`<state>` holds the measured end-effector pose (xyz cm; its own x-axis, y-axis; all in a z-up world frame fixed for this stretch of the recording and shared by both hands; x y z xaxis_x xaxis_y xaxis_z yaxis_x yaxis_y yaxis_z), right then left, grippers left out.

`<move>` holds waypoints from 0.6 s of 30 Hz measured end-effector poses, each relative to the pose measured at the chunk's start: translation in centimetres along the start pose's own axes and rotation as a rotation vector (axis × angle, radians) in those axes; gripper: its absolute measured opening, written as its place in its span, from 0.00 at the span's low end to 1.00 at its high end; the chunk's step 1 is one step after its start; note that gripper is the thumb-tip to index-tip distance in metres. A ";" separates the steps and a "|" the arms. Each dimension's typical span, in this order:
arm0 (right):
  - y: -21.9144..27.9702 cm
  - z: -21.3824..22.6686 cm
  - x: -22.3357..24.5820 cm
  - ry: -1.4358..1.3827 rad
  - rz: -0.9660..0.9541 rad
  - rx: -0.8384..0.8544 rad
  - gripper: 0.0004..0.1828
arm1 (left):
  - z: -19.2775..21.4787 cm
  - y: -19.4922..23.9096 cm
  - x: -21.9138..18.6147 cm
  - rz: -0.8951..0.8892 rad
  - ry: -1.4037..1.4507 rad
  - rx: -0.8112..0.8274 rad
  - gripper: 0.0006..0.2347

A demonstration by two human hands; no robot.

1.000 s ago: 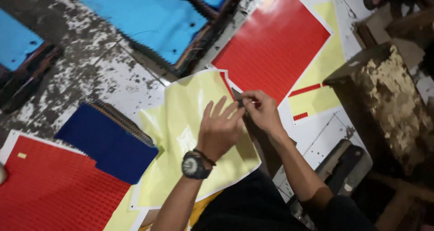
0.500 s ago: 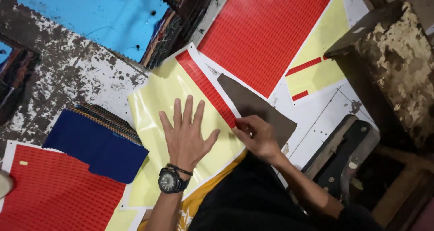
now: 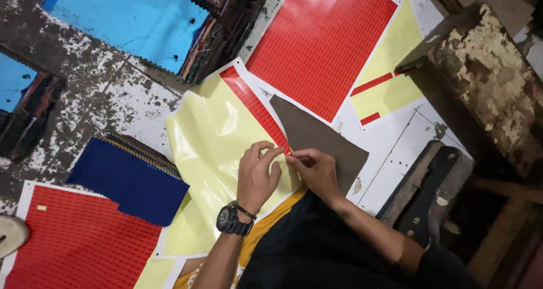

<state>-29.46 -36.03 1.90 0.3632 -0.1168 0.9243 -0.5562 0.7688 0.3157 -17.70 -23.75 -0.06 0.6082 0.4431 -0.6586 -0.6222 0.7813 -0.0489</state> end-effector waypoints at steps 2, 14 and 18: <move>-0.1 0.3 -1.1 -0.022 0.082 -0.004 0.11 | 0.2 0.1 -0.4 0.082 0.098 0.008 0.13; -1.2 0.7 -2.2 -0.081 0.017 0.090 0.20 | 0.7 -0.6 -2.0 0.297 0.362 -0.083 0.04; -1.8 0.2 -4.2 -0.075 0.045 0.115 0.17 | 1.1 -0.5 -2.5 0.286 0.407 -0.136 0.04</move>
<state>-30.17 -37.08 -2.52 0.2817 -0.1342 0.9501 -0.6543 0.6974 0.2925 -18.37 -24.79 2.48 0.1804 0.4025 -0.8974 -0.8106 0.5777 0.0961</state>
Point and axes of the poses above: each hand's wrist, its own y-axis away from the middle knuckle, its own z-axis out of the back of the hand, x = y × z, the point moved 2 cm from there along -y, towards the middle knuckle, and after that the axes turned 11 degrees about -y, right-handed, at the moved point
